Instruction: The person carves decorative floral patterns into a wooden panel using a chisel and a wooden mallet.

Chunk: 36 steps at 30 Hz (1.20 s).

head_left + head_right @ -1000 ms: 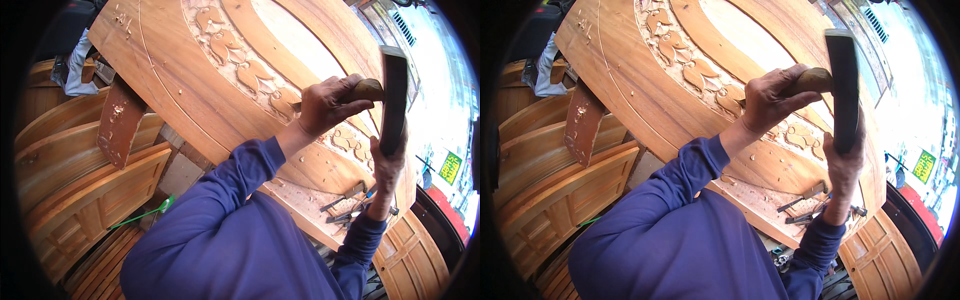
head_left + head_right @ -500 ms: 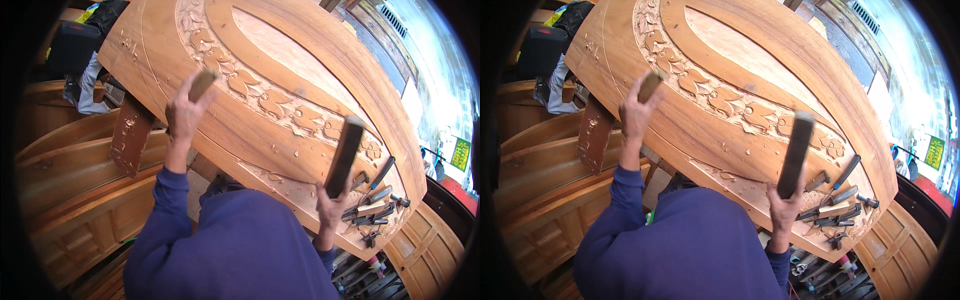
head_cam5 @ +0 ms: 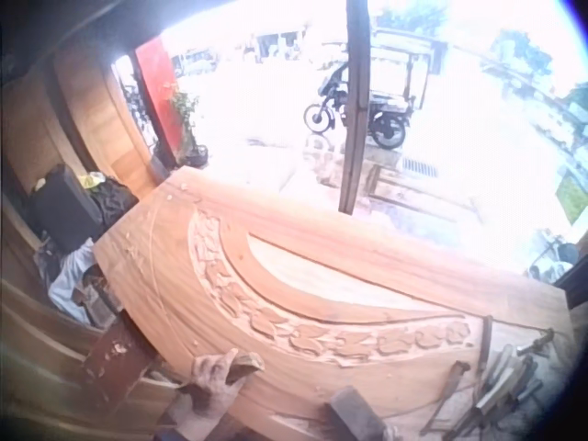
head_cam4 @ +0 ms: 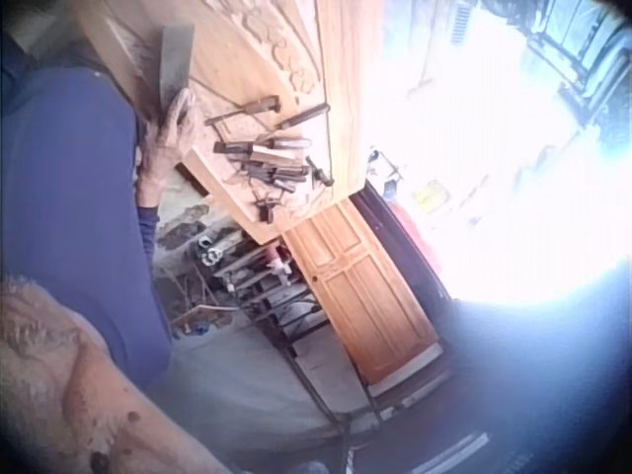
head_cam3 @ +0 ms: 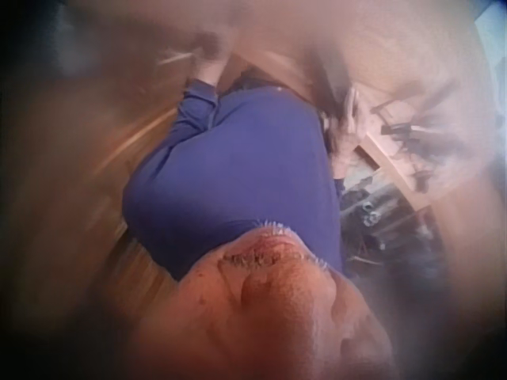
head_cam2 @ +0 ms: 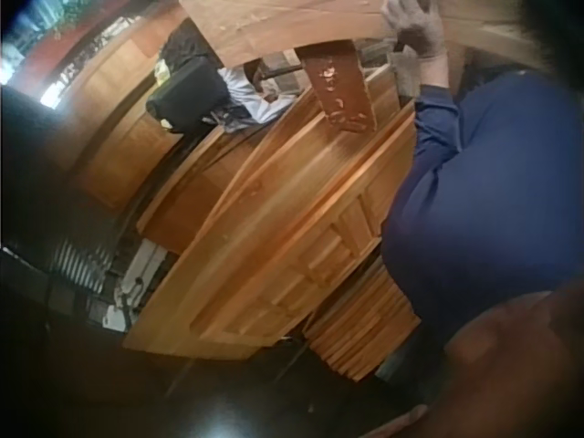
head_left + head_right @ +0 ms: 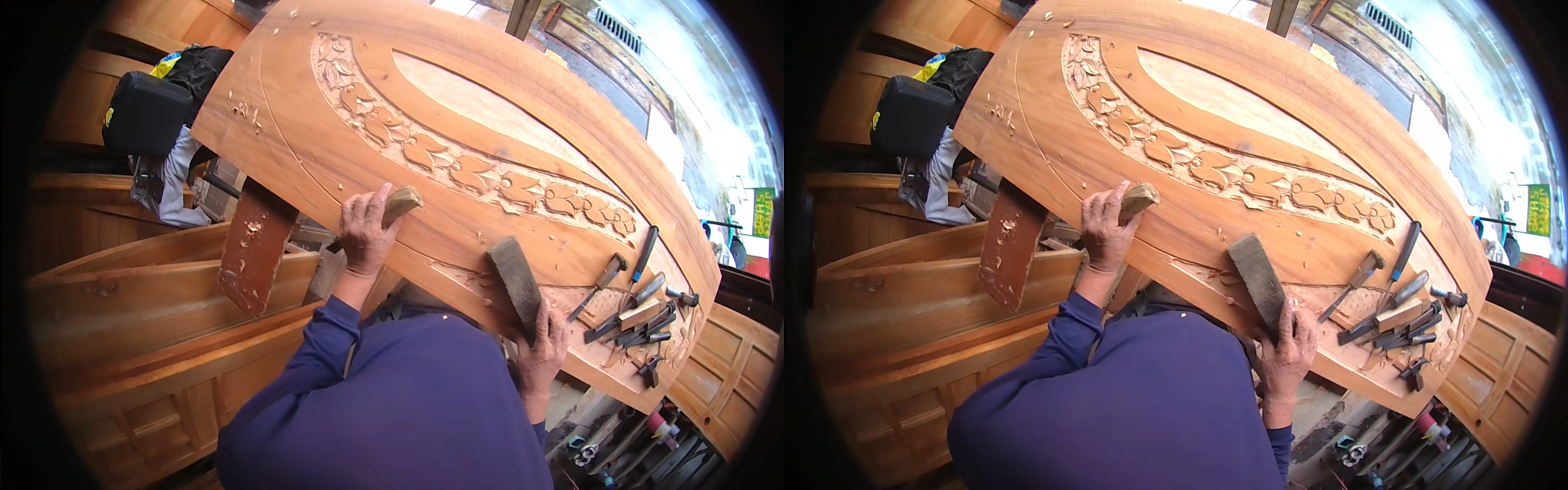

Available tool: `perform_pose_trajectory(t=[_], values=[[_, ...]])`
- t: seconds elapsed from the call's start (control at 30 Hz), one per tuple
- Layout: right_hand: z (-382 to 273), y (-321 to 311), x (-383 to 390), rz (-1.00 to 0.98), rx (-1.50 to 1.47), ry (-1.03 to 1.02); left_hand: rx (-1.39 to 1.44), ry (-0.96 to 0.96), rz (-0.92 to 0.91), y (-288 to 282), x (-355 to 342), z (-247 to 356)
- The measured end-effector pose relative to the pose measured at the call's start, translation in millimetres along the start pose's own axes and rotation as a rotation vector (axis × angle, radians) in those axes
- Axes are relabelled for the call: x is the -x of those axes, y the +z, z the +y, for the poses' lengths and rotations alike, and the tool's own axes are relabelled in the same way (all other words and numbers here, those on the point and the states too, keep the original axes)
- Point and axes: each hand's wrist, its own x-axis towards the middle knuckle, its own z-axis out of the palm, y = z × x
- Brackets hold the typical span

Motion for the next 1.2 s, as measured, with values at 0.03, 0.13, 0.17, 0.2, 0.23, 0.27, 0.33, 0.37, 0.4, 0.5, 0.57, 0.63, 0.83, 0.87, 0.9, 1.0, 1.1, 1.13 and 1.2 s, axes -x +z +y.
perform_pose_trajectory(t=[0.03, 0.13, 0.17, 0.2, 0.23, 0.27, 0.33, 0.37, 0.4, 0.5, 0.57, 0.63, 0.83, 0.87, 0.9, 1.0, 1.1, 1.13, 1.2], values=[[1, 0, 2, 0.019, -0.006, 0.012, 0.013, 0.013, 0.013, 1, -3, 1], [-2, 13, 5, 0.117, 0.058, 0.030, 0.028, -0.016, -0.006, 3, 0, -4], [-5, 16, 4, 0.146, 0.076, 0.051, 0.042, -0.023, -0.001, 4, 0, -4], [-7, 16, 3, 0.146, 0.087, 0.072, 0.052, -0.024, -0.025, 4, 1, -5], [-7, 17, 4, 0.154, 0.094, 0.062, 0.073, -0.026, -0.021, 3, 2, -5], [-5, 18, 6, 0.161, 0.101, 0.052, 0.093, -0.030, -0.016, 2, 2, -3], [-3, 21, 6, 0.158, 0.117, 0.054, 0.127, -0.029, -0.017, -1, 2, -5], [-4, 22, 7, 0.156, 0.121, 0.055, 0.123, -0.031, -0.023, -2, 3, -6], [-4, 22, 8, 0.154, 0.125, 0.056, 0.118, -0.032, -0.028, -2, 3, -7], [-3, 25, 9, 0.159, 0.137, 0.071, 0.128, -0.027, -0.034, -3, 4, -7], [-6, 26, 10, 0.170, 0.123, 0.087, 0.167, -0.013, -0.048, -3, 4, -8], [-8, 25, 10, 0.147, 0.118, 0.131, 0.186, 0.015, -0.054, -5, 5, -10], [-6, 20, 8, 0.086, 0.079, 0.176, 0.196, 0.051, -0.066, -9, 4, -6], [-5, 18, 7, 0.069, 0.078, 0.184, 0.191, 0.037, -0.068, -9, 3, -5], [-4, 16, 6, 0.046, 0.068, 0.177, 0.186, 0.025, -0.071, -9, 2, -4], [-5, 9, 0, 0.003, 0.049, 0.173, 0.168, -0.027, -0.081, -9, 1, 0], [2, 6, 0, -0.026, -0.006, 0.225, 0.123, -0.024, -0.081, -4, -2, 2], [-2, 1, -3, -0.024, -0.050, 0.225, 0.114, -0.022, -0.079, -4, -2, 3], [4, 0, 0, -0.024, -0.052, 0.218, 0.097, -0.009, -0.079, -3, -3, 4]])
